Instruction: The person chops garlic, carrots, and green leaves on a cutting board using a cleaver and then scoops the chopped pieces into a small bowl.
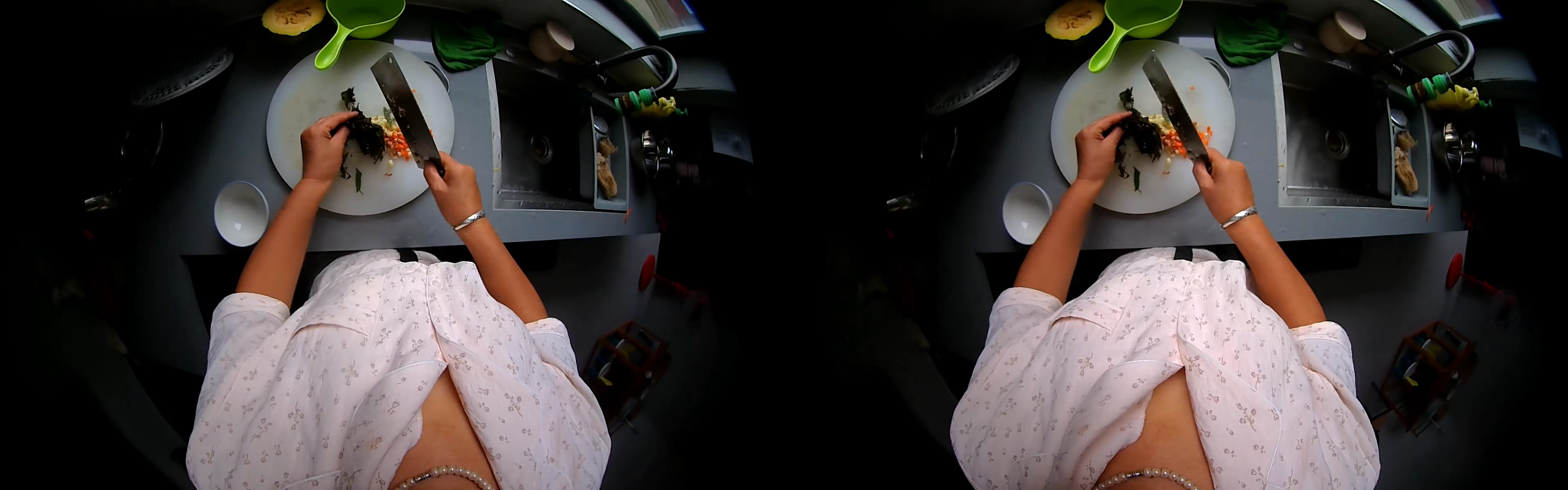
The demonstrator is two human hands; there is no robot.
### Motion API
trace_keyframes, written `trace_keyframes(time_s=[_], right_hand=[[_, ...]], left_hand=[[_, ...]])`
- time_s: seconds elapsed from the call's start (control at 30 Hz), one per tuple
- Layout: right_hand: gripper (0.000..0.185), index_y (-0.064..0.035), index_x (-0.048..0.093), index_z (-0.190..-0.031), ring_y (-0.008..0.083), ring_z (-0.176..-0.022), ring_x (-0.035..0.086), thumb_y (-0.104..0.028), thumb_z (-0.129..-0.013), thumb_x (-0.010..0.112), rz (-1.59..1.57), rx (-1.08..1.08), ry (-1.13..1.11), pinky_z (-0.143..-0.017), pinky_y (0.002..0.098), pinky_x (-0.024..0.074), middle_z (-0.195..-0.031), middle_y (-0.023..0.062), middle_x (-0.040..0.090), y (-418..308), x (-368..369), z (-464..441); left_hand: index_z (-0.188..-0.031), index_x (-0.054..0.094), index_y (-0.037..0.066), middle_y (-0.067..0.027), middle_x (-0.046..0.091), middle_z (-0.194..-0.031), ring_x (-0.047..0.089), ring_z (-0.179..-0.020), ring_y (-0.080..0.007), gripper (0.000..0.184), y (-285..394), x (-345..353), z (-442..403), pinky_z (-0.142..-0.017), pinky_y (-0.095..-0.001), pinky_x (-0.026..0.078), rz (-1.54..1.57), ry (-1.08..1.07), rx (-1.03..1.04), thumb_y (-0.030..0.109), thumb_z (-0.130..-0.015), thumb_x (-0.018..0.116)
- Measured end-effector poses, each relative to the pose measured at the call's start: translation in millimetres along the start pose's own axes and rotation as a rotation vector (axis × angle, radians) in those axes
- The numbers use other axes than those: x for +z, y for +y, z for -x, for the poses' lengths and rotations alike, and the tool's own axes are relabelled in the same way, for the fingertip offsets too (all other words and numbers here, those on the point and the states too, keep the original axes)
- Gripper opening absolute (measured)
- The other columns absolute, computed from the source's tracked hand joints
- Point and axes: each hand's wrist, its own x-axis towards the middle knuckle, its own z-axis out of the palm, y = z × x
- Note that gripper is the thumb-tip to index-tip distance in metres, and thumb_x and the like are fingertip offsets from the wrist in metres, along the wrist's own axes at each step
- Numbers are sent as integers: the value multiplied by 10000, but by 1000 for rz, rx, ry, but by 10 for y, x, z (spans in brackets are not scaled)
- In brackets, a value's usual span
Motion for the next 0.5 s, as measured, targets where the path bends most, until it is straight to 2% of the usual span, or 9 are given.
trace_keyframes(time_s=[0.03,0.17,0.2,0.23,0.3,0.33,0.5], right_hand=[[182,-24,654,-933,369,-576,595,-165,-854,572,-17,-3,15,-546,400,459,-628,203,591,4,3,1],[184,-22,663,-938,369,-580,597,-161,-854,575,-3,13,21,-549,395,462,-640,203,599,-15,-43,18],[181,-20,663,-929,366,-581,600,-160,-853,576,-2,7,32,-549,394,463,-642,202,600,-14,-55,26],[179,-19,664,-921,364,-583,603,-159,-852,577,-1,0,43,-550,393,463,-643,202,601,-6,-70,30],[180,-18,663,-922,362,-586,607,-160,-852,577,16,-2,41,-552,392,464,-645,201,603,24,-94,30],[182,-17,662,-923,359,-590,611,-162,-851,578,29,-6,37,-554,391,465,-648,201,605,41,-98,23],[182,-17,659,-919,354,-590,612,-165,-850,579,34,-3,8,-555,389,464,-650,199,607,92,-117,-5]], left_hand=[[-1006,720,76,-126,693,-965,664,-870,-253,269,39,63,14,-797,-318,508,-4,97,15,-13,-778,607],[-974,669,32,-119,655,-1010,629,-958,-278,207,59,346,127,-850,-334,486,-169,197,49,-20,-780,621],[-963,635,32,-124,613,-1041,590,-994,-313,184,44,406,176,-869,-370,473,-196,192,67,2,-782,645],[-963,635,32,-124,613,-1041,590,-994,-313,184,21,452,213,-869,-370,473,-194,190,67,2,-782,645],[-989,641,32,-130,607,-1067,580,-1018,-319,193,21,494,280,-880,-385,469,-290,160,197,44,-798,663],[-1033,632,30,-137,604,-1081,571,-1046,-326,236,46,495,317,-900,-395,466,-319,115,182,67,-804,675],[-1059,616,27,-119,590,-1097,550,-1077,-312,305,65,425,392,-934,-391,459,-385,75,233,45,-763,689]])
